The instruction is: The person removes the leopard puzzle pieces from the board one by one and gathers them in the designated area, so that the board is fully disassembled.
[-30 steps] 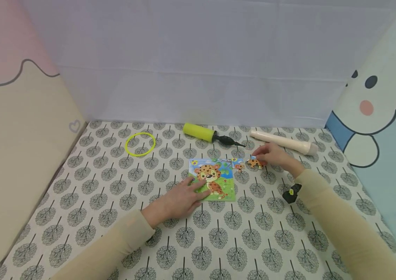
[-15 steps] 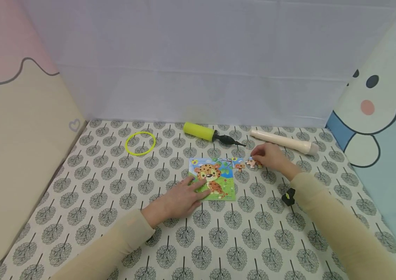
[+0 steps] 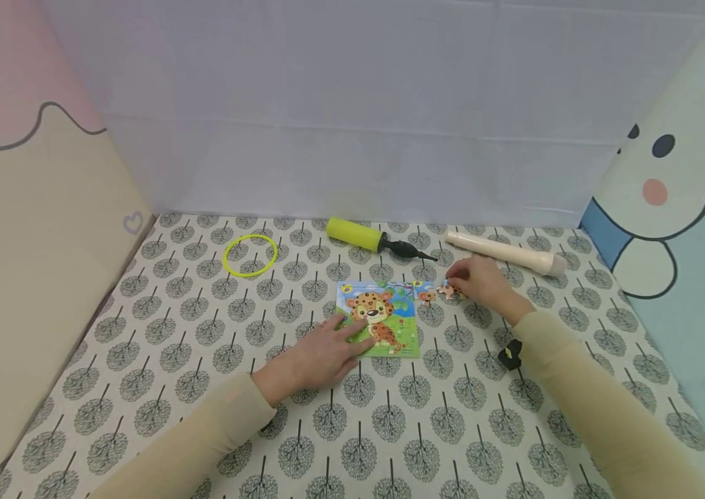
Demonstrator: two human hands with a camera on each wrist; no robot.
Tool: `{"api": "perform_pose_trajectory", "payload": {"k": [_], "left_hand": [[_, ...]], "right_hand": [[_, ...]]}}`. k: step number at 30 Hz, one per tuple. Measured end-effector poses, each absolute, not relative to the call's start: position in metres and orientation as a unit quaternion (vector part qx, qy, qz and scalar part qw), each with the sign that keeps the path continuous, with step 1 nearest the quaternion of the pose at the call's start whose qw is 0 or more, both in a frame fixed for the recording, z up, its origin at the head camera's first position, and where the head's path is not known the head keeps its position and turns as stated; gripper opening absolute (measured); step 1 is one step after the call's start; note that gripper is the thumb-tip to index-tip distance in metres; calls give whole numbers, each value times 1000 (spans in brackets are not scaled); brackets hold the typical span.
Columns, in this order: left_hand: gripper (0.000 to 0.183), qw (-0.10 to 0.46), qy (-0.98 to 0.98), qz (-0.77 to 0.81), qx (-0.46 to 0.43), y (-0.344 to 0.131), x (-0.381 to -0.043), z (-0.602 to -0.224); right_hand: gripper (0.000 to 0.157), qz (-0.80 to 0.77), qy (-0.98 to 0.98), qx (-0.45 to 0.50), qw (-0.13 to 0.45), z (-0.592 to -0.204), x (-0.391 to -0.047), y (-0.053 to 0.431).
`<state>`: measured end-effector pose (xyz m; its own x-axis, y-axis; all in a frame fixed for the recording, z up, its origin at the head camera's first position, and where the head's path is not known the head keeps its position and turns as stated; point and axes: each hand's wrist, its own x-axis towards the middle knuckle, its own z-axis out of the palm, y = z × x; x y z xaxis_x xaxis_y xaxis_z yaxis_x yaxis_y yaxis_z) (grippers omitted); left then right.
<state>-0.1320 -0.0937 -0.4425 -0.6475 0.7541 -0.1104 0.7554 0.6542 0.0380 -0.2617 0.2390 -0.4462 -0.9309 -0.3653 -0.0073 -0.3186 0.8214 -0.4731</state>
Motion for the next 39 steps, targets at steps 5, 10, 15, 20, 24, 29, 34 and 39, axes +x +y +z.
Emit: {"api": "perform_pose_trajectory", "payload": {"k": [5,10,15,20,24,29,34,39], "left_hand": [[50,59,908,-3,415,-94,-132,-442],[50,61,909,0,413,-93,-132,-441],[50,62,908,-9,413,-93,-132,-441],[50,65,908,-8,413,-93,-131,-441],[50,65,909,-7,412,-93,-131,-442],[50,68,909,-3,410,-93,-132,-441],[49,68,910,8,408,-94,-131,-441],[49,72,911,13,405,-94,-131,-440]], "right_hand": [[19,-238,954,-179,44,-447,-261,238],[15,-262,939,-220,23,-446,-256,224],[17,-266,927,-263,30,-446,-252,199],[13,-256,927,-269,46,-449,-250,175],[12,-275,917,-284,55,-451,-250,163],[13,-286,910,-297,52,-450,-250,154],[12,-288,907,-304,43,-452,-251,150],[13,-286,906,-308,44,-455,-254,149]]}}
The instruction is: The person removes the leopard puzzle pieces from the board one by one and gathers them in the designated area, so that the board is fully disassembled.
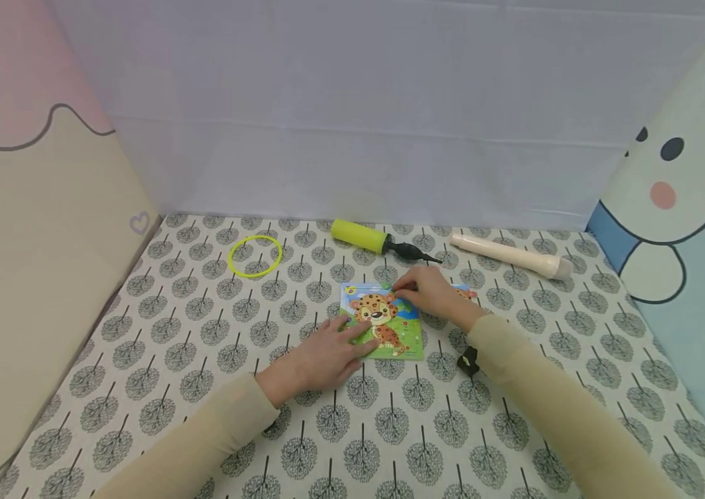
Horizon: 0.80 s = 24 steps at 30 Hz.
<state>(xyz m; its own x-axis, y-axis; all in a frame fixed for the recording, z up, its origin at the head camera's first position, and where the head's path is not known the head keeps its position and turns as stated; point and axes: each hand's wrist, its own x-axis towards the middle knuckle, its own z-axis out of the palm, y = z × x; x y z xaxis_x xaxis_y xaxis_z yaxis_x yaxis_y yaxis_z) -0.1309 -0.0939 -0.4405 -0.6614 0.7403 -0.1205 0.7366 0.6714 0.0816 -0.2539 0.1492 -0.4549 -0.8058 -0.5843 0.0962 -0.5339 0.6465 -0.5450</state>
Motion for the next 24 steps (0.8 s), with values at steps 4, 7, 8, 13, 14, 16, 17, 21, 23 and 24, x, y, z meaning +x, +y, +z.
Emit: {"api": "perform_pose_trajectory", "payload": {"k": [4,7,8,13,14,16,17,21,23,24], "left_hand": [[49,73,911,14,405,-93,-132,-440],[49,73,911,12,405,-93,-132,-440],[49,74,911,11,405,-93,-132,-440],[49,77,913,10,402,-93,-132,-440],[49,77,913,10,401,-93,-132,-440],[50,78,913,9,401,-93,-132,-440],[50,78,913,8,401,-93,-132,-440],[50,79,912,7,401,-93,-132,-440],[49,79,912,7,402,-93,-132,-440],[49,78,912,8,402,-93,-132,-440]], "right_hand": [[13,-274,912,-299,52,-455,-255,148],[14,-270,914,-297,56,-454,-255,147],[14,-269,914,-299,56,-454,-255,147],[15,-276,907,-315,54,-452,-254,146],[15,-277,905,-318,54,-451,-254,145],[15,-279,903,-322,51,-450,-254,145],[14,-279,903,-323,50,-450,-254,145],[14,-278,902,-328,45,-450,-254,145],[14,-278,901,-332,42,-450,-255,145],[13,-278,900,-334,40,-451,-255,145]]}}
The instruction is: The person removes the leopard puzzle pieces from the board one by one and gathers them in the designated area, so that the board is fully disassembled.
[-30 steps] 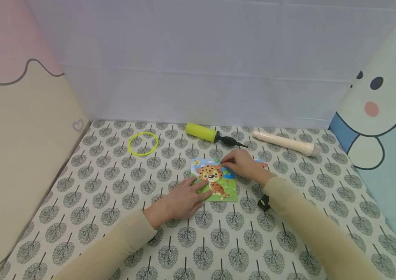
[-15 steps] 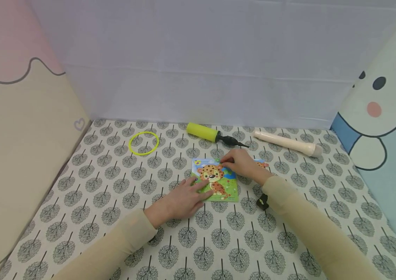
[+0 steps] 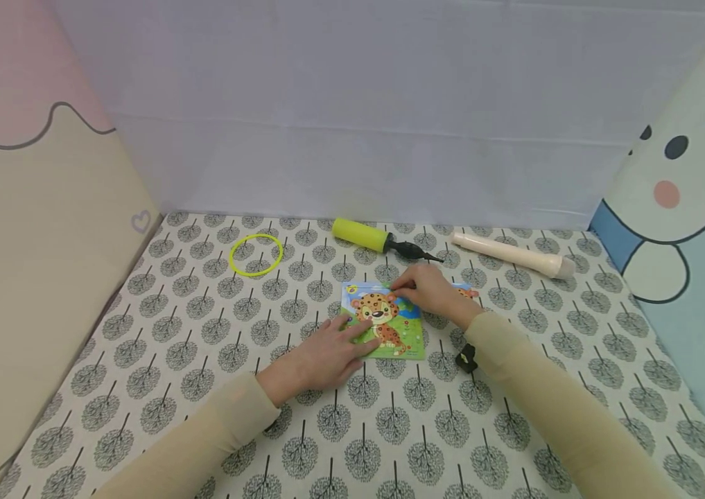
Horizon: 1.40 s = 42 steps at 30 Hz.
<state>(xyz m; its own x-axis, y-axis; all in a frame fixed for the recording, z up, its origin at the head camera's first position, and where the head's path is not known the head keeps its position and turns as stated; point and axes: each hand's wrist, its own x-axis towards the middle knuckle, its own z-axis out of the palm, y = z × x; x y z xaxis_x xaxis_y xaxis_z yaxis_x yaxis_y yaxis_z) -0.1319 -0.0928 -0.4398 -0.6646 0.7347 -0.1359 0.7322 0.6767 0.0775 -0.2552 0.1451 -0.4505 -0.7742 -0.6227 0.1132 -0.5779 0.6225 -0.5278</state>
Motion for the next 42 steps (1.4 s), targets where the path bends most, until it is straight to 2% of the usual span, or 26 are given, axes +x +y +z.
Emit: {"api": "perform_pose_trajectory", "payload": {"k": [17,36,42], "left_hand": [[50,86,913,23,398,-93,-131,-441],[53,77,912,4,402,-88,-134,-437],[54,80,912,4,401,-87,-135,-437]], "right_hand": [[12,-235,897,-373,38,-450,-258,144],[17,-263,902,-328,102,-445,-257,139],[25,-281,900,-309,124,-444,-259,139]]}}
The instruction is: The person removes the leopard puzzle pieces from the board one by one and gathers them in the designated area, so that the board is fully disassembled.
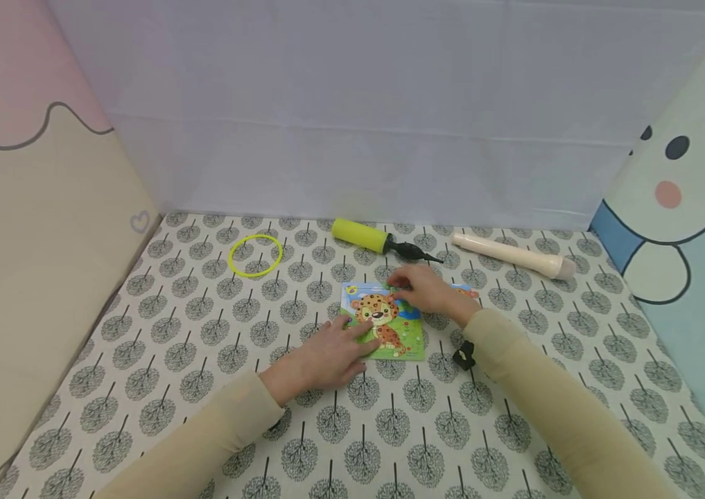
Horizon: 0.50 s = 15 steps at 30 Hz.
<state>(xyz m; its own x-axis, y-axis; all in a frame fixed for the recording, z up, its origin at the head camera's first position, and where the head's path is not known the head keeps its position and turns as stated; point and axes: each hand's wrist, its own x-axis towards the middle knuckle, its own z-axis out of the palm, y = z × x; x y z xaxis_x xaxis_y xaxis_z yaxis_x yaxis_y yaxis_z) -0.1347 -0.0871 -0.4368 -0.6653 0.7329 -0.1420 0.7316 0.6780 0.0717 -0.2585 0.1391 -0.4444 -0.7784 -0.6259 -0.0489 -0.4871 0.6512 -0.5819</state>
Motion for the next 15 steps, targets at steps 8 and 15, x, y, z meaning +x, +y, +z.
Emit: {"api": "perform_pose_trajectory", "payload": {"k": [8,15], "left_hand": [[55,79,913,-4,399,-87,-134,-438],[55,75,914,-11,399,-87,-134,-440]], "right_hand": [[20,-260,905,-313,122,-430,-258,141],[24,-303,893,-294,154,-427,-261,150]]}}
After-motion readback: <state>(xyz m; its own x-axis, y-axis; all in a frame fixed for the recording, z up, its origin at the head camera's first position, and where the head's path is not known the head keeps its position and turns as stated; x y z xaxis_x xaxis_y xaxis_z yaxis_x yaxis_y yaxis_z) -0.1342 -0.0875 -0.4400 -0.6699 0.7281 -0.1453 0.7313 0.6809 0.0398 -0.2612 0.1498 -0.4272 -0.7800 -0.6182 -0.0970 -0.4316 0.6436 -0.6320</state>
